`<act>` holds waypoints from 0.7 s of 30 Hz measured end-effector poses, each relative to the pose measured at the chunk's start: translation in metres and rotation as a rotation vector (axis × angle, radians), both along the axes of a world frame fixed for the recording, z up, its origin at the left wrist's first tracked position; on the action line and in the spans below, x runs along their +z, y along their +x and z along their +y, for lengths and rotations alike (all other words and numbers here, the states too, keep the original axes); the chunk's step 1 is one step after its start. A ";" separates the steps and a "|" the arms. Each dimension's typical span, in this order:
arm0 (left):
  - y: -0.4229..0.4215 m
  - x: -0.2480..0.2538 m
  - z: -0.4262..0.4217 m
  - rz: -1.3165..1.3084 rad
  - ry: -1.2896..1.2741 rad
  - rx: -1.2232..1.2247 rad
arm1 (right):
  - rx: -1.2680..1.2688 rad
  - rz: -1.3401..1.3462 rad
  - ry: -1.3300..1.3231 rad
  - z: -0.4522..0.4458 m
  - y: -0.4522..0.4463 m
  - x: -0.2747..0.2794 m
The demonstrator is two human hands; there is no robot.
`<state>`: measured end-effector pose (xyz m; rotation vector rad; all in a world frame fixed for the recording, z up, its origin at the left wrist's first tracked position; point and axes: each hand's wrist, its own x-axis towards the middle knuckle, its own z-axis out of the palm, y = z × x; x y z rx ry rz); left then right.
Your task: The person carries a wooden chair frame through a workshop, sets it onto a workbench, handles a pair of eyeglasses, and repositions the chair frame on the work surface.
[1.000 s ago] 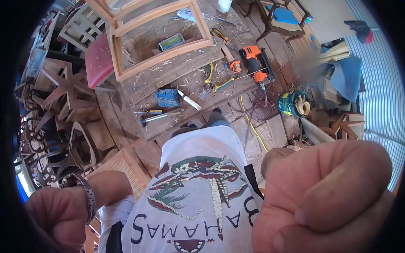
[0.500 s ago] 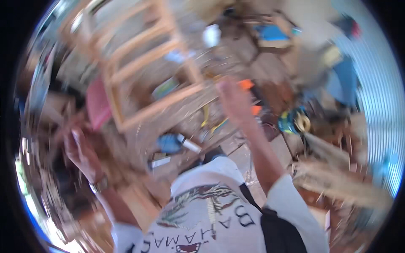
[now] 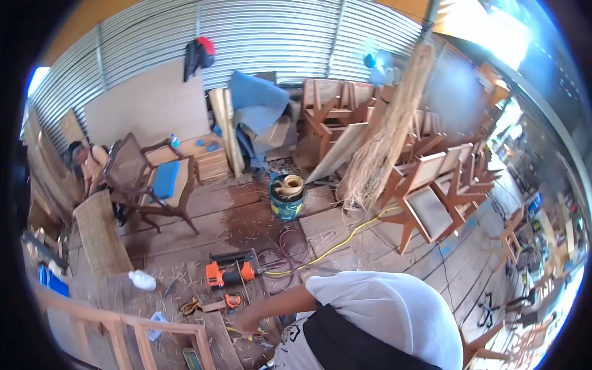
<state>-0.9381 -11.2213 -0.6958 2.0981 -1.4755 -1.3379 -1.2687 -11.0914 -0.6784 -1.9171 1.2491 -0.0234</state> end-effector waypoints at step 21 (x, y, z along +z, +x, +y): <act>0.226 -0.026 0.101 0.238 -0.091 0.737 | -0.520 -0.499 -0.025 -0.213 0.037 -0.050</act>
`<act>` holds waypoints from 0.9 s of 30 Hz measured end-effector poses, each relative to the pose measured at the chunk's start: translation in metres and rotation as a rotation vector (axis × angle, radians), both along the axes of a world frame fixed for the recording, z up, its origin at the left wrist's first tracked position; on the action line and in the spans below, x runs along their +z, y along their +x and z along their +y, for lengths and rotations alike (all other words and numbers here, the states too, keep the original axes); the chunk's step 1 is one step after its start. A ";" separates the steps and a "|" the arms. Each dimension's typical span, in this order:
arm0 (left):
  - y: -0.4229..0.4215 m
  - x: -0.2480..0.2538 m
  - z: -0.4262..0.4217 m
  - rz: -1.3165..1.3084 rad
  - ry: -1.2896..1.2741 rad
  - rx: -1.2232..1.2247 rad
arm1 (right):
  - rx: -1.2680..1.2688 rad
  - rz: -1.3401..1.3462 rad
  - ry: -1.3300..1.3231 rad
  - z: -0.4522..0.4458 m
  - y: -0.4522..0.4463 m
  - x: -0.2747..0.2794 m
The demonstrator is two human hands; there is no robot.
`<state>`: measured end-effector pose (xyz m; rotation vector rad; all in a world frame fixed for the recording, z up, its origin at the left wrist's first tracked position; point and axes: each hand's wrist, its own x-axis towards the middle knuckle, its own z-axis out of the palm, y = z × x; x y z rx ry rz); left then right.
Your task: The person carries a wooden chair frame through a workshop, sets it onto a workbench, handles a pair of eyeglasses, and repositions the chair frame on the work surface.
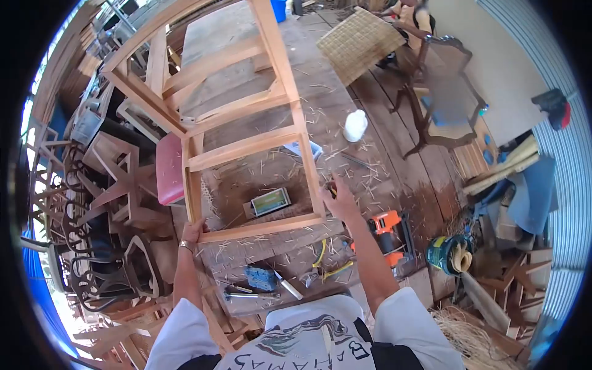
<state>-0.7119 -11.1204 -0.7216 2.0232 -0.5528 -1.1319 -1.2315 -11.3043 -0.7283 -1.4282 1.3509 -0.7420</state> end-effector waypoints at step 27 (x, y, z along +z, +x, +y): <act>-0.081 0.104 0.020 -0.171 0.140 0.156 | 0.058 -0.093 0.171 -0.036 0.040 0.080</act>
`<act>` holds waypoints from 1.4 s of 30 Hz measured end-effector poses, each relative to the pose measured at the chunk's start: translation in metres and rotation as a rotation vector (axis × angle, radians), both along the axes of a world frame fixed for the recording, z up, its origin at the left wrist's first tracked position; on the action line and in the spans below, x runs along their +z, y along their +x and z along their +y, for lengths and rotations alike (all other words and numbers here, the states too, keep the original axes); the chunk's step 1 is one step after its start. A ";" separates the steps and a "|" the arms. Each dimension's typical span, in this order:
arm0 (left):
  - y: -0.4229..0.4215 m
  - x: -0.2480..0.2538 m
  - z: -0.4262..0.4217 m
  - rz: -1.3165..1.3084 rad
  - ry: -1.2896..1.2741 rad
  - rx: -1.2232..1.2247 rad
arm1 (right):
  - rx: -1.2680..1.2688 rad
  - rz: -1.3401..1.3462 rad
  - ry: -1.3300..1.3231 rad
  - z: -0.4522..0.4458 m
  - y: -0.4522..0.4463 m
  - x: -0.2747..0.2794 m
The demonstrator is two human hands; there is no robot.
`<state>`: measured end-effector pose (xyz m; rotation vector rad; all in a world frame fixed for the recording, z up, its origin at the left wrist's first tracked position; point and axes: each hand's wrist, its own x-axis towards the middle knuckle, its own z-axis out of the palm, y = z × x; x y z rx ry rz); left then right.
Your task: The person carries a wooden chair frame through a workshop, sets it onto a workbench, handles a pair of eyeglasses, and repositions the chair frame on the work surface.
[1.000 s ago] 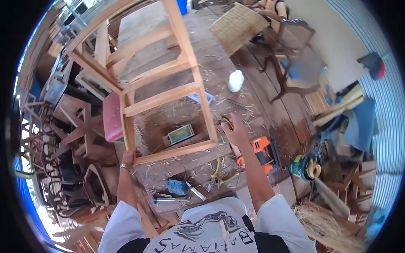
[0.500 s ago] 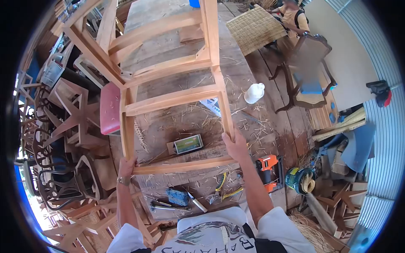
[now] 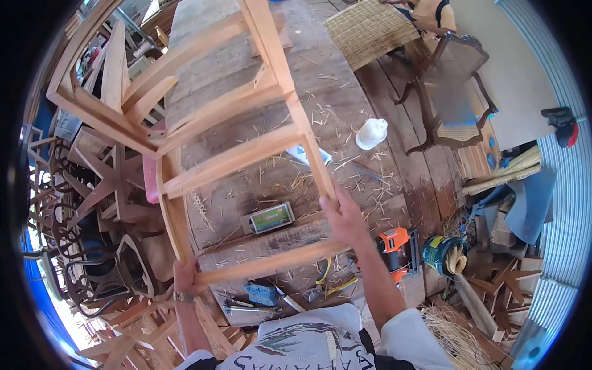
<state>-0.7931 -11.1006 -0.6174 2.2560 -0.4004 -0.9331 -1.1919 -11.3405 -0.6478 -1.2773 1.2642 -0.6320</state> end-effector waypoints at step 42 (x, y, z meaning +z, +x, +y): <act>0.048 -0.101 0.006 -0.488 0.252 -0.182 | 0.050 0.059 0.215 0.019 -0.026 -0.075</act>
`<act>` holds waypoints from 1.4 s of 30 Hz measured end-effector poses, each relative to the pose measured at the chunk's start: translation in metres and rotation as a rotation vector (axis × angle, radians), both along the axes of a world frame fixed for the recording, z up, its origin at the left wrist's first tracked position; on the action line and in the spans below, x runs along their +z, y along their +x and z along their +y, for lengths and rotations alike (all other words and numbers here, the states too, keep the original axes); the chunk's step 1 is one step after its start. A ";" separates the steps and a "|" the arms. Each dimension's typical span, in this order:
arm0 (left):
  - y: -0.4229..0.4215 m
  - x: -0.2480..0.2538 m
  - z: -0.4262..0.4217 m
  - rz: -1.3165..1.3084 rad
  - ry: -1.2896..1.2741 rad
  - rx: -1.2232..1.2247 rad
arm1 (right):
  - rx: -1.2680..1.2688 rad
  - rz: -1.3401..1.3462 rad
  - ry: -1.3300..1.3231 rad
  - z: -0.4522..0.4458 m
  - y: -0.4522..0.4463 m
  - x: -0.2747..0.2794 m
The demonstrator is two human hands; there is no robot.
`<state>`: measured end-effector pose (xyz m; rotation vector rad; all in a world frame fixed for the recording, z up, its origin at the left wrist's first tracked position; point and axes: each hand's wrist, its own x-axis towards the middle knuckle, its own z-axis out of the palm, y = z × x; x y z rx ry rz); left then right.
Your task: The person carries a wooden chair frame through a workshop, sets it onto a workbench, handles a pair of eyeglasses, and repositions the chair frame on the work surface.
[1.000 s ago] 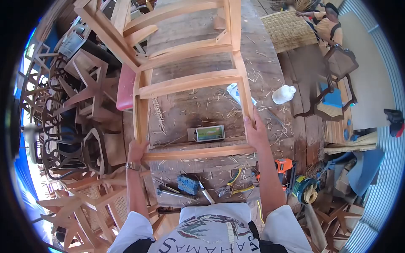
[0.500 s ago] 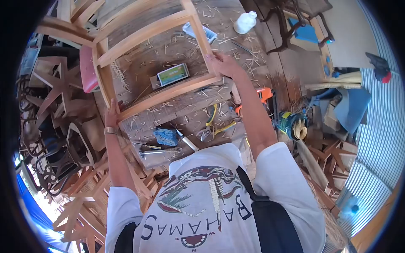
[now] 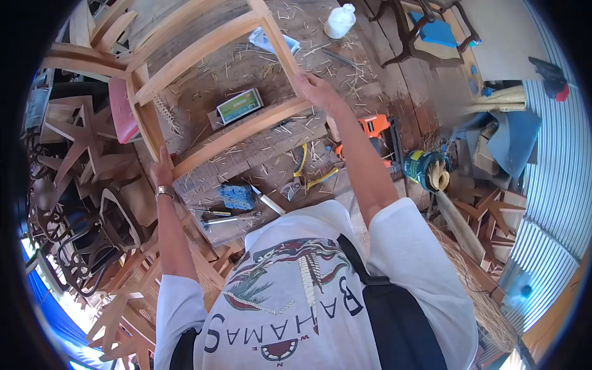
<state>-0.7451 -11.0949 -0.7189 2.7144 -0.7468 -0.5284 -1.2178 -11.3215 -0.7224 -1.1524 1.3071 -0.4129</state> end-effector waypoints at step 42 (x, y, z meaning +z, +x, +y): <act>-0.018 0.021 -0.007 -0.026 -0.001 -0.043 | -0.030 0.542 -0.782 0.099 -0.014 0.002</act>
